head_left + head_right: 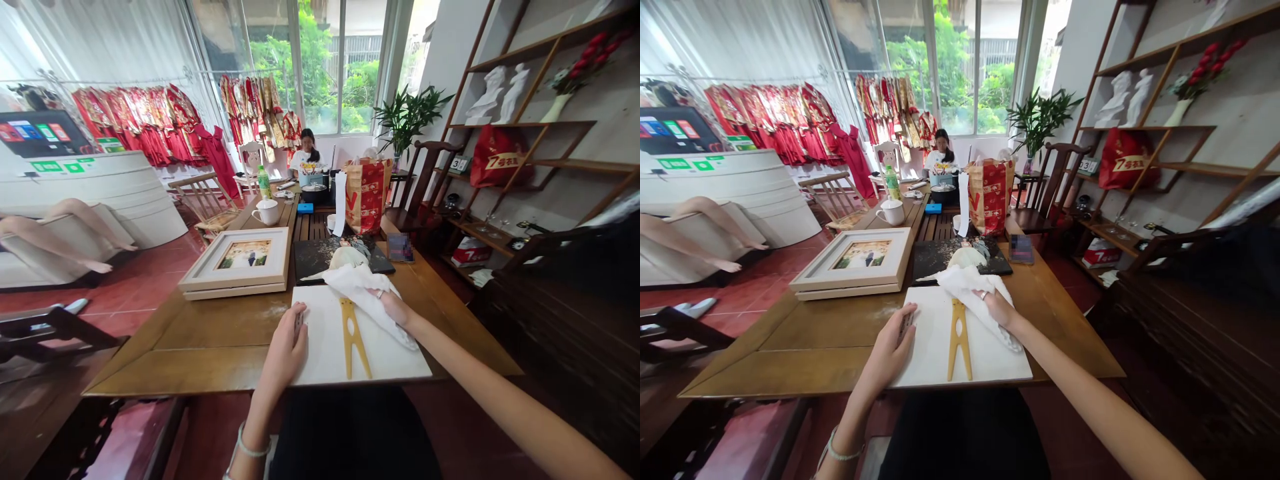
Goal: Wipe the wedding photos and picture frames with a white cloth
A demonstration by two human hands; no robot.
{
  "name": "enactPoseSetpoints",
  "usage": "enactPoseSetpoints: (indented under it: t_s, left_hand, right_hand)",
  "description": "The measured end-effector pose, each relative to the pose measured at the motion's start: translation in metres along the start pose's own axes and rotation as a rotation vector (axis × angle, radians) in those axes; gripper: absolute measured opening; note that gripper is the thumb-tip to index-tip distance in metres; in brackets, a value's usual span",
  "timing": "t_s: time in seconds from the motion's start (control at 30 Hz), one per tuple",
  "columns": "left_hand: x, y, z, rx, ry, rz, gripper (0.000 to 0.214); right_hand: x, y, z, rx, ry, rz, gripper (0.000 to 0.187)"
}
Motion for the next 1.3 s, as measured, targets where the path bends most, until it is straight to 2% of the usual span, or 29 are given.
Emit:
enactPoseSetpoints:
  t_s: [0.07,0.13,0.33,0.43,0.53,0.67,0.77,0.83,0.87,0.93,1.07,1.2,1.3]
  left_hand:
    - [0.0,-0.001,0.0,0.019,0.001,0.001,0.036]
    - [0.0,-0.001,-0.001,0.023,0.008,-0.005,0.036]
    - [0.0,-0.001,-0.002,-0.002,0.022,-0.026,0.039]
    - [0.0,0.0,-0.001,-0.008,0.012,-0.027,0.039]
    - [-0.001,0.0,-0.001,0.001,0.003,-0.019,0.038]
    - [-0.001,-0.001,-0.001,0.01,-0.012,-0.01,0.036]
    - [-0.002,-0.002,-0.001,0.016,-0.02,-0.001,0.035]
    - [-0.001,-0.002,-0.001,0.019,-0.019,0.0,0.035]
    - [-0.001,-0.002,-0.001,0.018,-0.018,-0.002,0.035]
    - [-0.001,-0.001,-0.001,0.011,-0.013,-0.007,0.035]
    - [-0.001,0.0,-0.001,-0.02,-0.005,-0.018,0.036]
    - [-0.001,-0.001,-0.001,-0.03,-0.002,-0.033,0.037]
    - [-0.001,-0.001,-0.001,-0.03,0.006,-0.034,0.037]
  right_hand:
    - [-0.002,0.001,0.002,-0.03,-0.033,0.082,0.06]
    - [-0.007,0.0,-0.009,-0.061,-0.071,0.152,0.063]
    - [-0.026,0.002,-0.078,-0.12,-0.212,0.205,0.061]
    - [-0.023,0.013,-0.091,-0.128,-0.204,0.134,0.059]
    - [-0.009,0.025,-0.074,-0.137,-0.119,0.141,0.059]
    - [0.005,0.027,-0.028,-0.119,-0.06,0.171,0.064]
    - [0.006,0.018,-0.001,-0.081,-0.037,0.122,0.059]
    - [-0.002,0.009,0.002,-0.049,-0.038,0.054,0.05]
    - [-0.008,0.004,-0.001,-0.03,-0.048,0.024,0.048]
    - [-0.025,-0.008,-0.018,0.032,-0.081,-0.094,0.057]
    - [-0.059,-0.033,-0.078,0.173,-0.194,-0.52,0.079]
    - [-0.06,-0.046,-0.12,0.213,-0.36,-0.593,0.074]
    - [-0.05,-0.042,-0.118,0.174,-0.37,-0.591,0.072]
Point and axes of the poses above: each hand's wrist, its own z-axis towards the middle knuckle, its own x-axis out of the back of the hand, y = z × x, the point moved 6 cm from there along z, towards the middle knuckle, and after that the axes turned 12 degrees about -x, right-handed, at the moved point
